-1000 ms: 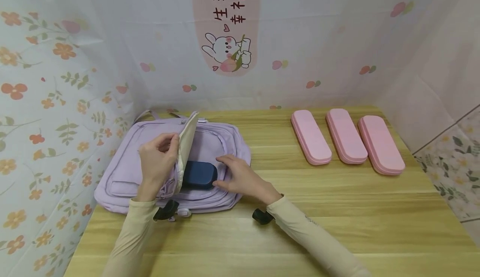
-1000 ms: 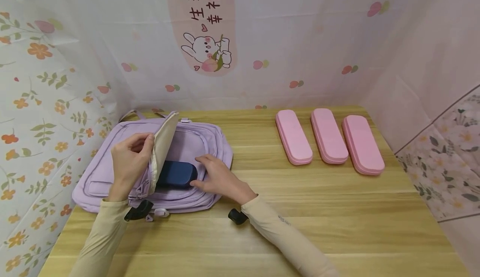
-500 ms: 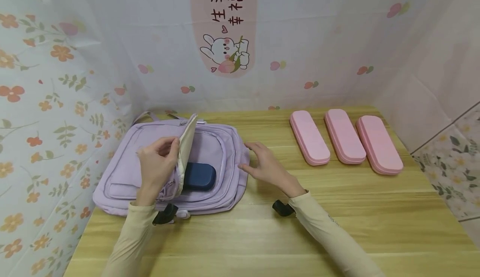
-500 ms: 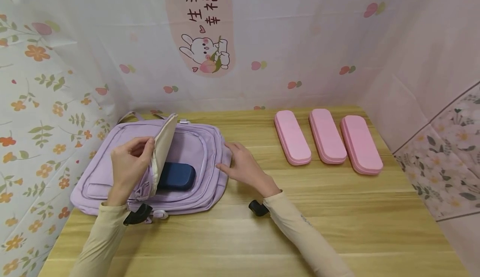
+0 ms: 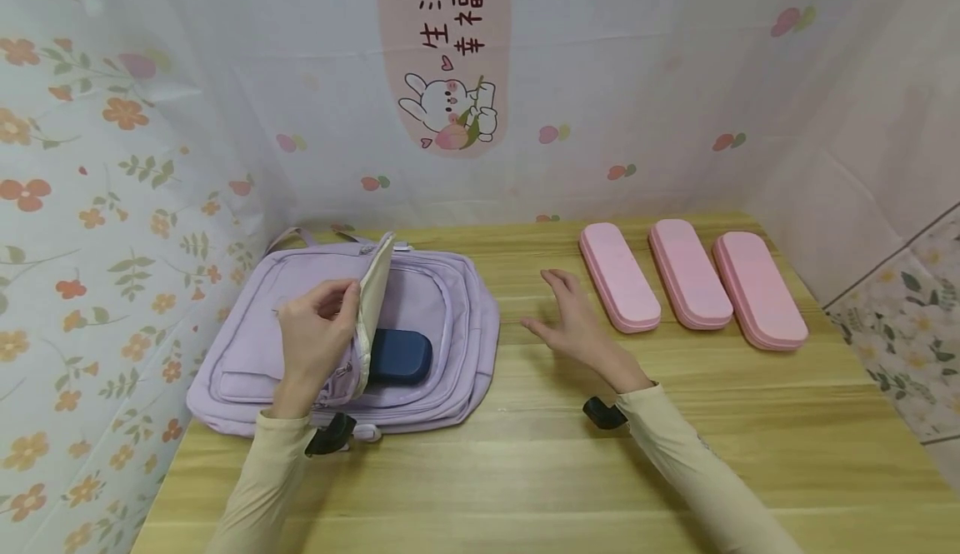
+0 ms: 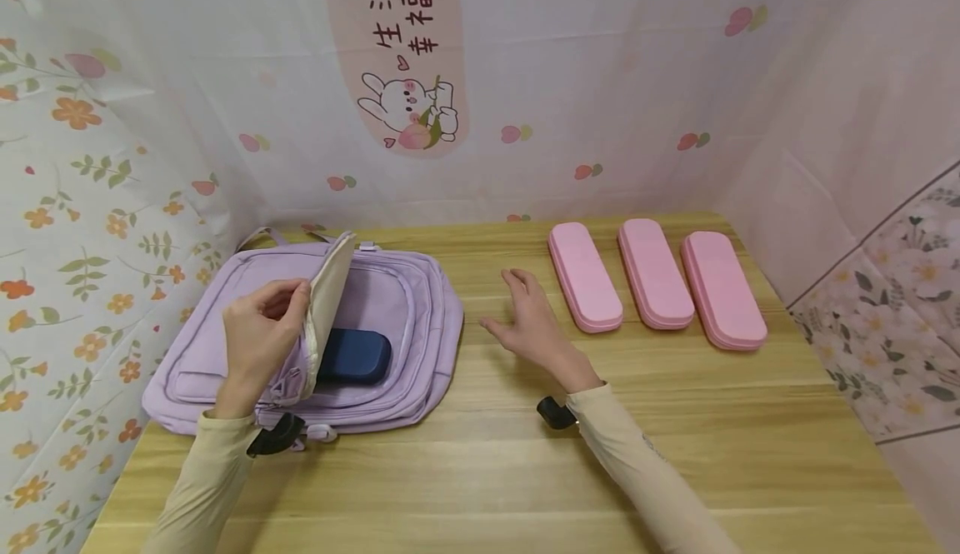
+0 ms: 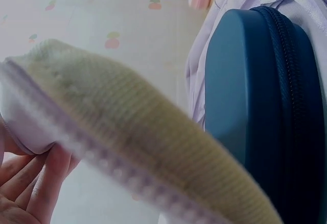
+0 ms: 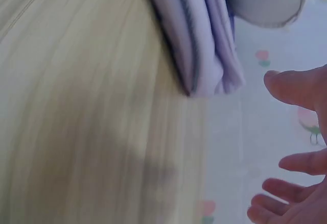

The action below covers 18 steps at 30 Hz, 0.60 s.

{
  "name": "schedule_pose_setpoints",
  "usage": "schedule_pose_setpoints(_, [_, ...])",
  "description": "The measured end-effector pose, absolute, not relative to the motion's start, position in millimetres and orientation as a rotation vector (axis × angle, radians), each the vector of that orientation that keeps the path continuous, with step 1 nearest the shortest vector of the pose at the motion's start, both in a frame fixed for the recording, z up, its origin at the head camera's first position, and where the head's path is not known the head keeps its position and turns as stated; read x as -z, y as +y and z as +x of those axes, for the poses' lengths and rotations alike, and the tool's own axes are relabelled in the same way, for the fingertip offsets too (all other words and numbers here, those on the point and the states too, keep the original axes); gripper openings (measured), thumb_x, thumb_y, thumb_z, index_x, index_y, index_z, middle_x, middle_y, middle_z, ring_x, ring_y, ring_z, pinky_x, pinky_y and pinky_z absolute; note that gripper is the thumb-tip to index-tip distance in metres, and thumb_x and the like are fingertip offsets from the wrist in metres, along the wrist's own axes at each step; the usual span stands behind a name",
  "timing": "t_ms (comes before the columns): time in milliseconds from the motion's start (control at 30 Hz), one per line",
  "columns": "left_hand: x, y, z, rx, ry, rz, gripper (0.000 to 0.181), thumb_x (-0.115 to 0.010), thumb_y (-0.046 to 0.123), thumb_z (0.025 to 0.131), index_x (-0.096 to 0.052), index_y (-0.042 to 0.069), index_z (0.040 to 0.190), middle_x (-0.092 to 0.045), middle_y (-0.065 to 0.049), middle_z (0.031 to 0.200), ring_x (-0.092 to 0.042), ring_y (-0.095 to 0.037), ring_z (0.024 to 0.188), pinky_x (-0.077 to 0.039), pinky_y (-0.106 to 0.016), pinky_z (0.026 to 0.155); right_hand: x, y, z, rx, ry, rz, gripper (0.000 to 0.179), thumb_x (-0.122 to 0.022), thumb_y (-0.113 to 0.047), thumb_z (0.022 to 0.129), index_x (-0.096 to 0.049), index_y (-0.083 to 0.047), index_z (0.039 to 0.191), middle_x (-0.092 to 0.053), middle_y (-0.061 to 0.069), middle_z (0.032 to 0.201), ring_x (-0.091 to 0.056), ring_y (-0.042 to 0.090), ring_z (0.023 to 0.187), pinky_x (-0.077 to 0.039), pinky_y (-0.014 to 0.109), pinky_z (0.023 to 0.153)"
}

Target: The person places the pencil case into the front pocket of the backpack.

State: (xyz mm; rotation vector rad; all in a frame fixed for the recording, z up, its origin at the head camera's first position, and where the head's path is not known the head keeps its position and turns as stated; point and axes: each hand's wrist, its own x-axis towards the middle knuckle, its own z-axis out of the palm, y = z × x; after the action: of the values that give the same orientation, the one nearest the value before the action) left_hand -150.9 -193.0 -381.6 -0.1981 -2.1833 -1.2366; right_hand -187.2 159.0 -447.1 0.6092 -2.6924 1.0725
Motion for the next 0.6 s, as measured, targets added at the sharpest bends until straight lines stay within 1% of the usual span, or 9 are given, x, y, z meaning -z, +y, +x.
schedule_pose_setpoints(200, [382.7, -193.4, -150.9, 1.22, -2.18, -0.211, 0.013, -0.069, 0.003, 0.093, -0.078, -0.006, 0.094, -0.076, -0.022, 0.083, -0.06, 0.018, 0.069, -0.05, -0.003, 0.063, 449.7, 187.3, -188.2, -1.005, -2.727, 0.472, 0.091, -0.082, -0.021, 0.086, -0.029, 0.013, 0.152, -0.031, 0.038, 0.152, -0.033, 0.052, 0.141, -0.034, 0.066, 0.114])
schedule_pose_setpoints(367, [383.5, -192.9, -150.7, 1.222, -2.177, -0.225, 0.013, -0.069, 0.003, 0.094, -0.077, -0.007, 0.094, -0.076, -0.022, 0.082, -0.06, 0.018, 0.069, -0.05, -0.003, 0.062, 452.0, 208.0, -188.5, -0.979, -2.743, 0.318, 0.097, -0.082, -0.021, 0.085, -0.023, 0.017, 0.151, -0.025, 0.043, 0.152, -0.029, 0.058, 0.14, -0.03, 0.071, 0.114])
schedule_pose_setpoints(467, [383.7, -192.3, -150.3, 1.229, -2.173, -0.224, 0.013, -0.069, 0.003, 0.094, -0.077, -0.007, 0.094, -0.076, -0.022, 0.082, -0.06, 0.017, 0.07, -0.05, -0.003, 0.062, 456.3, 219.3, -188.8, -0.962, -2.761, 0.205, 0.098, -0.082, -0.024, 0.085, -0.023, 0.018, 0.15, -0.023, 0.045, 0.152, -0.025, 0.06, 0.141, -0.027, 0.075, 0.112])
schedule_pose_setpoints(600, [384.3, -191.9, -151.1, 1.225, -2.17, -0.226, 0.012, -0.069, 0.002, 0.093, -0.078, -0.006, 0.094, -0.076, -0.021, 0.081, -0.061, 0.017, 0.07, -0.05, -0.003, 0.063, 464.4, 233.8, -189.1, -0.931, -2.767, 0.079, 0.096, -0.082, -0.026, 0.085, -0.024, 0.018, 0.149, -0.022, 0.047, 0.15, -0.024, 0.062, 0.14, -0.026, 0.076, 0.111])
